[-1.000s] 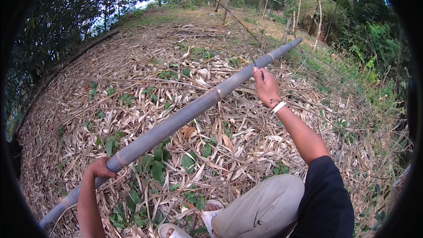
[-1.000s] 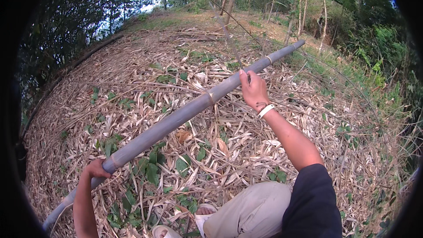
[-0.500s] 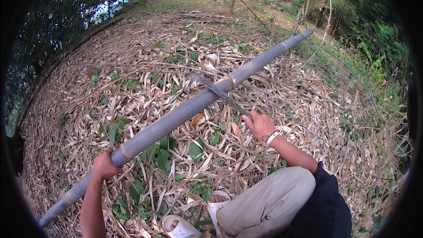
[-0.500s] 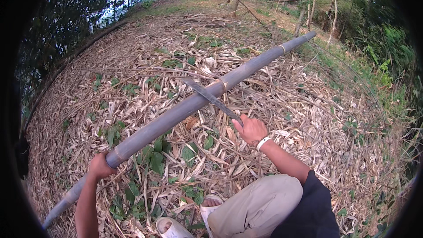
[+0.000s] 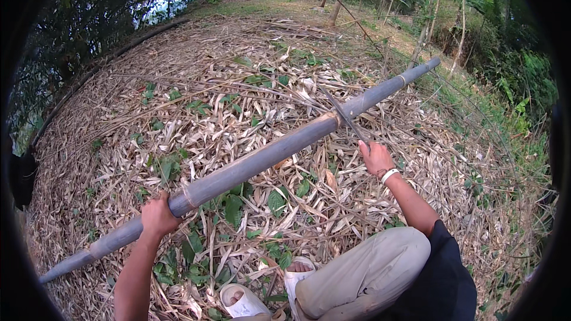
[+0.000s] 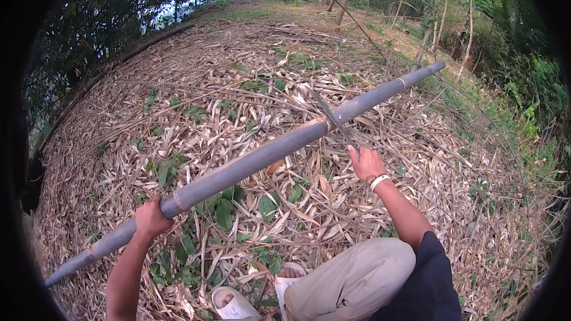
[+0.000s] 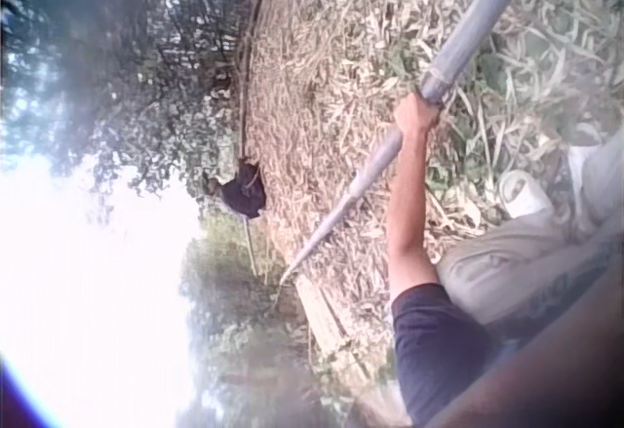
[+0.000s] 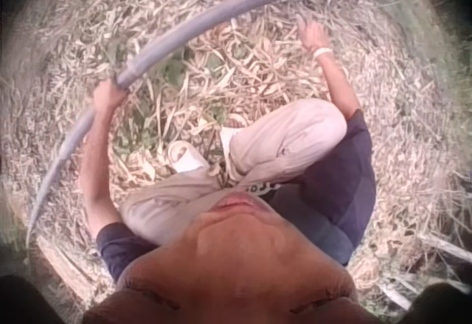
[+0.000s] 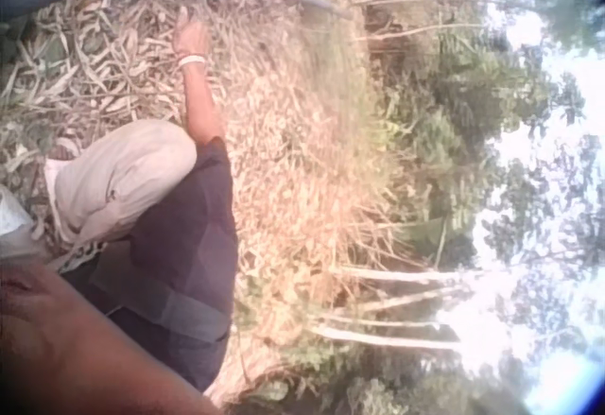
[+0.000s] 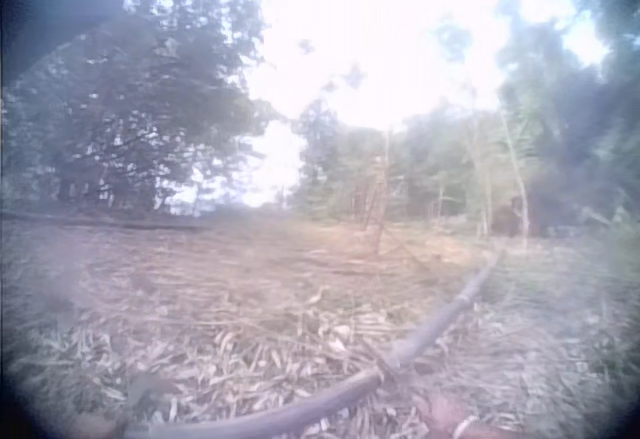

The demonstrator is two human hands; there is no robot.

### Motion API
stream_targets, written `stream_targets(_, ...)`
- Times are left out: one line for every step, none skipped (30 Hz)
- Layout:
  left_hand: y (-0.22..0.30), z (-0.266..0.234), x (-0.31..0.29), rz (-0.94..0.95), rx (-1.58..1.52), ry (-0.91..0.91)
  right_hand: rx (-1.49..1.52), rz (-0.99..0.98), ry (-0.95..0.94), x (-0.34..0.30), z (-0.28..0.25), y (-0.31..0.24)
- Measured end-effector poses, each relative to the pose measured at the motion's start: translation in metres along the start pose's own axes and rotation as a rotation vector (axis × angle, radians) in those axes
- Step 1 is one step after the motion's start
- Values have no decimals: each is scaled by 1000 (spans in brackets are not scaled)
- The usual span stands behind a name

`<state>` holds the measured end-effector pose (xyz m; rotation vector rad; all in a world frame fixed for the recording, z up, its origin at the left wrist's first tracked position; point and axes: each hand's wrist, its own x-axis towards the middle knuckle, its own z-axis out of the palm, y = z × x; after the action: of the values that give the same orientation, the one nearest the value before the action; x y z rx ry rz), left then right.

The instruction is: The person sits on the ground in a bamboo grove and uses a machete to sharpen a long bamboo pole. They hold the pole with their left hand and repeatedly scrape the blade along the bamboo surface to smooth and shape it.

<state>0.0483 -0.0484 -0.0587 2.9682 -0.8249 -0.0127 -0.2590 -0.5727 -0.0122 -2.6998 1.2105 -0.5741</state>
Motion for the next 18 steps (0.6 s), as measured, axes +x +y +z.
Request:
stream_targets(-4,12,0,14,-6,30,-11,31,12,13,-9,11)
stream_targets(-4,15,1,31,-11,70,-18,62,34,21,-22,6)
stream_targets(-4,17,-3,-15,-14,34,-53,58,-21,18,-32,3)
stream_targets(-5,23,-2,-14,-22,73,-88,2,-64,9,-41,-10)
stream_targets(-11,31,-2,-18,-25,108,-119,-55,-113,-6,-41,-23)
stream_targets(-20,39,-5,-25,-17,133,-143,-111,-175,-22,-35,-36)
stream_targets(-29,44,-7,-22,-17,140,-153,-212,-228,-39,-29,-54)
stream_targets(-29,45,-7,-16,-21,141,-169,-305,-279,-51,-26,-61)
stream_targets(-28,45,-9,-12,-23,142,-195,-367,-282,-54,-20,-59)
stream_targets(-30,42,-12,-11,-17,146,-211,-431,-284,-57,-12,-58)
stream_targets(-24,40,-11,0,-16,146,-240,-493,-279,-57,-9,-55)
stream_targets(-16,39,-10,9,-14,146,-187,-368,-203,-47,-4,-41)
stream_targets(-11,41,-9,9,-23,147,-142,-255,-129,-29,-13,-36)
stream_targets(-9,42,-5,11,-10,146,-98,-141,-53,-18,-19,-34)
stream_targets(-7,42,0,15,3,146,-220,-105,-72,-18,-20,-32)
stream_targets(-4,42,3,19,14,145,-190,-137,-86,-18,-12,-35)
stream_targets(-8,39,2,18,-29,131,-160,-168,-99,-24,-1,-40)
stream_targets(-10,36,0,4,-27,134,-123,-198,-110,-30,9,-51)
